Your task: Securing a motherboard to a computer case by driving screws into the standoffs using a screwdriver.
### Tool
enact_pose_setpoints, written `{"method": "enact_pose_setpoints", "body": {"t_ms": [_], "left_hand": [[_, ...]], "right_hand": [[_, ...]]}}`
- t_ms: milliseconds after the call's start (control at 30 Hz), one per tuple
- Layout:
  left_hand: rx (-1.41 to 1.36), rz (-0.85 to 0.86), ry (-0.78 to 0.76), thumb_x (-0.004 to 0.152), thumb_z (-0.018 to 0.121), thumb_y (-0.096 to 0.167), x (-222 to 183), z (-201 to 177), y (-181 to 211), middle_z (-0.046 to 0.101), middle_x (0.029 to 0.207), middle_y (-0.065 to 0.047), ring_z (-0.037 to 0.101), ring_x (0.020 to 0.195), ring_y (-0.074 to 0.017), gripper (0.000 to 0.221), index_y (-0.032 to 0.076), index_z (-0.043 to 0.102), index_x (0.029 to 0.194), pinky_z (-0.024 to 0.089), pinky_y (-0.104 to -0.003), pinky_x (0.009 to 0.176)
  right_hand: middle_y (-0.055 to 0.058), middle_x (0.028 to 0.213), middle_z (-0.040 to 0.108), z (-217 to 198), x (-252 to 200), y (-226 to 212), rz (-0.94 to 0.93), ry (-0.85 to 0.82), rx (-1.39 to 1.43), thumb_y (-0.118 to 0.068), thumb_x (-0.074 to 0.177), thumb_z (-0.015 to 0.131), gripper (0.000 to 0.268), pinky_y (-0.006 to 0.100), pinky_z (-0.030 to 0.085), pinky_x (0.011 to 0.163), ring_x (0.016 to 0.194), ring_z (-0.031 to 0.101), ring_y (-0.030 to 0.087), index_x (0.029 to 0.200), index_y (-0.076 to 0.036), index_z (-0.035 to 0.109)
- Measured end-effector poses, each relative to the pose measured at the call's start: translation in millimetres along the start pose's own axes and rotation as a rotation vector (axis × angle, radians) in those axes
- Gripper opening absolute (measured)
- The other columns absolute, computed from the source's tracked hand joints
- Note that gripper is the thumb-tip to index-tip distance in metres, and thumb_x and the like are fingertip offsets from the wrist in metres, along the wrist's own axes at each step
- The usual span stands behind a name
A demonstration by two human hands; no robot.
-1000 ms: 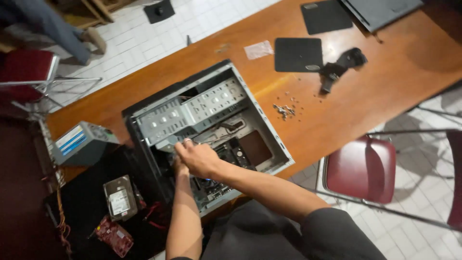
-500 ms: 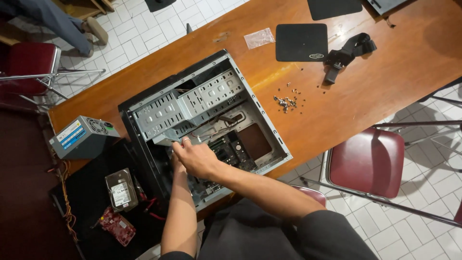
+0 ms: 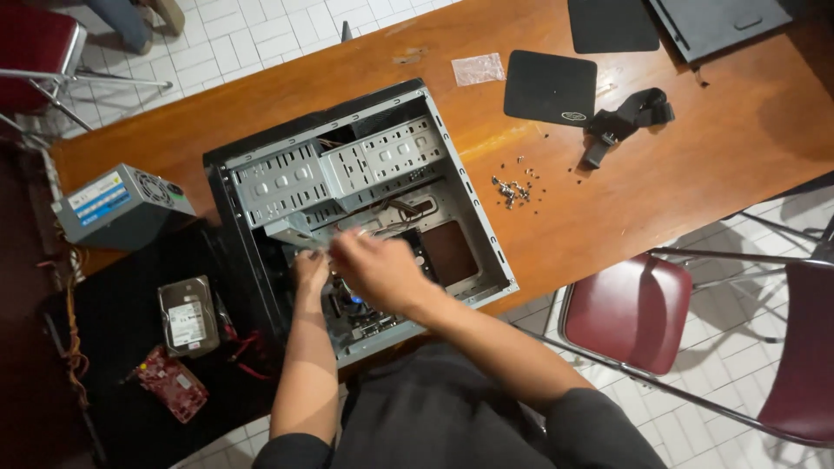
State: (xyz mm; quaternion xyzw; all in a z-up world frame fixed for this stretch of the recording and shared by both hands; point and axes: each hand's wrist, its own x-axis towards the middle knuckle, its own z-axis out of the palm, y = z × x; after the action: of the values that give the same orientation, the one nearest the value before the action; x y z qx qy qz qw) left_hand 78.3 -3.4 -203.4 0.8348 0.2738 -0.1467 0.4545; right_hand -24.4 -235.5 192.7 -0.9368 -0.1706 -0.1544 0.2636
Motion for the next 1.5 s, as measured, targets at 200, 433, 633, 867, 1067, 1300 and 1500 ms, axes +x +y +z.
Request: {"method": "enact_pose_setpoints", "body": {"t_ms": [200,433,633,867,1067,1300,1500], "left_hand": [[0.409,0.096,-0.044,0.088,0.072,0.052,-46,-24,36,0.079,0.096,-0.004,0.074,0.103,-0.029,0.039,0.018,0.081,0.103,0.06,-0.041,0.084],[0.303,-0.054,-0.054,0.089,0.076,0.044,-95,-45,85,0.079,0.099,-0.009,0.074,0.092,-0.0319,0.03,0.014,0.078,0.093,0.055,-0.041,0.081],[0.314,-0.019,0.003,0.088,0.073,0.046,-110,-48,101,0.078,0.105,-0.008,0.07,0.106,-0.0344,0.028,0.021,0.08,0.099,0.055,-0.044,0.086],[0.31,0.159,-0.007,0.096,0.062,0.047,-139,-59,140,0.076,0.115,-0.015,0.069,0.116,-0.0366,0.047,0.008,0.074,0.119,0.054,-0.05,0.1],[0.269,0.315,0.007,0.093,0.067,0.039,-157,-60,154,0.076,0.109,-0.019,0.069,0.11,-0.0411,0.038,0.006,0.075,0.11,0.056,-0.052,0.096],[0.264,0.332,-0.044,0.093,0.066,0.043,-154,-60,163,0.075,0.111,-0.019,0.069,0.112,-0.0405,0.043,0.007,0.074,0.114,0.055,-0.052,0.098],[0.229,0.337,-0.075,0.094,0.064,0.045,-158,-62,167,0.077,0.109,-0.015,0.069,0.112,-0.0386,0.04,0.01,0.075,0.11,0.055,-0.052,0.097]], "right_hand": [[0.008,0.084,0.073,-136,18,22,0.186,0.302,0.308,-0.021,0.084,0.085,0.031,0.038,0.059,0.069,0.074,0.074,0.028,0.107,-0.01,0.067],[0.017,0.083,0.062,-260,-10,103,0.19,1.048,0.07,0.006,0.08,0.071,0.03,0.039,0.049,0.073,0.069,0.062,0.031,0.105,0.0,0.057],[0.01,0.055,0.047,-245,-37,213,0.481,1.194,0.464,0.004,0.067,0.052,0.015,0.035,0.029,0.04,0.043,0.05,0.024,0.08,-0.004,0.052],[0.039,0.076,0.066,-51,-136,293,0.689,0.317,-0.183,0.0,0.105,0.055,0.025,0.057,0.056,0.076,0.085,0.067,0.057,0.102,0.019,0.072],[0.02,0.101,0.076,24,-175,315,1.065,-0.107,-0.178,-0.049,0.094,0.07,0.033,0.049,0.056,0.086,0.103,0.071,0.043,0.121,-0.031,0.07],[0.017,0.104,0.076,35,-157,315,1.183,-0.112,-0.168,-0.055,0.095,0.068,0.03,0.047,0.056,0.092,0.11,0.07,0.038,0.122,-0.041,0.066],[0.006,0.102,0.077,40,-160,322,1.172,-0.078,-0.176,-0.052,0.095,0.067,0.022,0.045,0.058,0.089,0.106,0.071,0.032,0.113,-0.039,0.073]]}}
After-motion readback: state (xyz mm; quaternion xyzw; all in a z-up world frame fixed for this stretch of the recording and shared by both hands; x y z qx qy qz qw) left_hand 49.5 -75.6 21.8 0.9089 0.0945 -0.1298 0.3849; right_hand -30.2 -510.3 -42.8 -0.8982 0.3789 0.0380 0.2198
